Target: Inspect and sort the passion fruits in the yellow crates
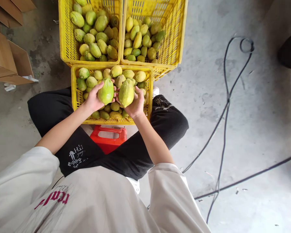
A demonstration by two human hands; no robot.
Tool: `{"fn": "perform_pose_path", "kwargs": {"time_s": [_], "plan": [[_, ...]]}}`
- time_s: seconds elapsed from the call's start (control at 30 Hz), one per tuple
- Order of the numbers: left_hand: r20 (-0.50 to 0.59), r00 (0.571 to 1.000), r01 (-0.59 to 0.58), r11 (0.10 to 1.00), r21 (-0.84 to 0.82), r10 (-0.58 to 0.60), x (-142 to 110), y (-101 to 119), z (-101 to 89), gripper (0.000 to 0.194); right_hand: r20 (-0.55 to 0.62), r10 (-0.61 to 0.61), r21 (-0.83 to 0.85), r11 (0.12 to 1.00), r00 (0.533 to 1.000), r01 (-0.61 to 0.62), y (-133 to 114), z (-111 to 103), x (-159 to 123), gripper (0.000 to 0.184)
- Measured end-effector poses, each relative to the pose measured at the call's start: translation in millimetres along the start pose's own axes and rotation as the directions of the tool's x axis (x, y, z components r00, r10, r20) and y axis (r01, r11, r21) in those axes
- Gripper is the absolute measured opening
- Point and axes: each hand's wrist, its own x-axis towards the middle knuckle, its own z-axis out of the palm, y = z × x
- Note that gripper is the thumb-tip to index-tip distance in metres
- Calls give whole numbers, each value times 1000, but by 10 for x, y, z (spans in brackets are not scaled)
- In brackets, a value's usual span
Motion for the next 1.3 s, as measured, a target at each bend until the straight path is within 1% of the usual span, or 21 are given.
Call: {"fn": "perform_pose_path", "kwargs": {"time_s": [0.1,0.2,0.33,0.47,0.53,0.6,0.67,0.73,0.8,0.9,0.97,1.0,1.03,1.13,1.2,1.3], "plan": [[22,1000,10,1000,-19,-9,-26,67,-11,45,17,4,61,998,1000,-5,-51,20,-5,57],[22,1000,9,1000,-27,-8,-19,96,-41,41,20,3,76,997,1000,-5,-79,22,-10,53],[36,999,-12,1000,2,12,19,54,-70,44,14,-23,21,1000,1000,22,-63,-13,-28,47],[85,996,-19,999,40,15,50,-22,-91,38,52,-16,-62,998,999,19,-24,-29,-35,41],[70,998,-2,999,42,-1,60,-50,-104,41,78,8,-74,997,997,-3,-16,-12,-37,40],[43,999,17,1000,22,-18,65,-64,-113,53,81,28,-74,997,996,-22,-20,21,-49,40],[29,999,25,1000,-3,-25,62,-67,-110,65,62,38,-79,996,997,-33,-38,62,-72,42],[22,999,28,1000,-14,-28,51,-61,-94,70,41,50,-86,995,998,-46,-63,99,-94,46],[16,999,30,999,-11,-30,33,-51,-72,70,31,62,-79,995,998,-60,-86,117,-98,49],[18,999,36,999,-5,-36,6,-28,-41,68,46,61,-30,998,997,-60,-100,100,-67,51],[6,999,44,999,-15,-44,-11,-1,-17,64,57,51,2,999,997,-52,-90,71,-40,63],[-5,999,49,998,-25,-49,-20,18,-1,61,55,45,7,999,997,-45,-81,56,-30,67],[-17,998,54,998,-42,-55,-30,41,18,59,48,39,3,999,998,-39,-71,41,-23,65],[-53,996,60,992,-112,-66,-58,114,88,61,19,19,-13,1000,1000,-19,-42,2,-7,48],[-86,994,51,988,-147,-65,-69,146,128,64,13,14,0,1000,1000,-14,-31,-19,7,43],[-126,990,39,987,-156,-59,-58,146,140,65,4,10,19,1000,1000,-10,-26,-42,23,39]]}}
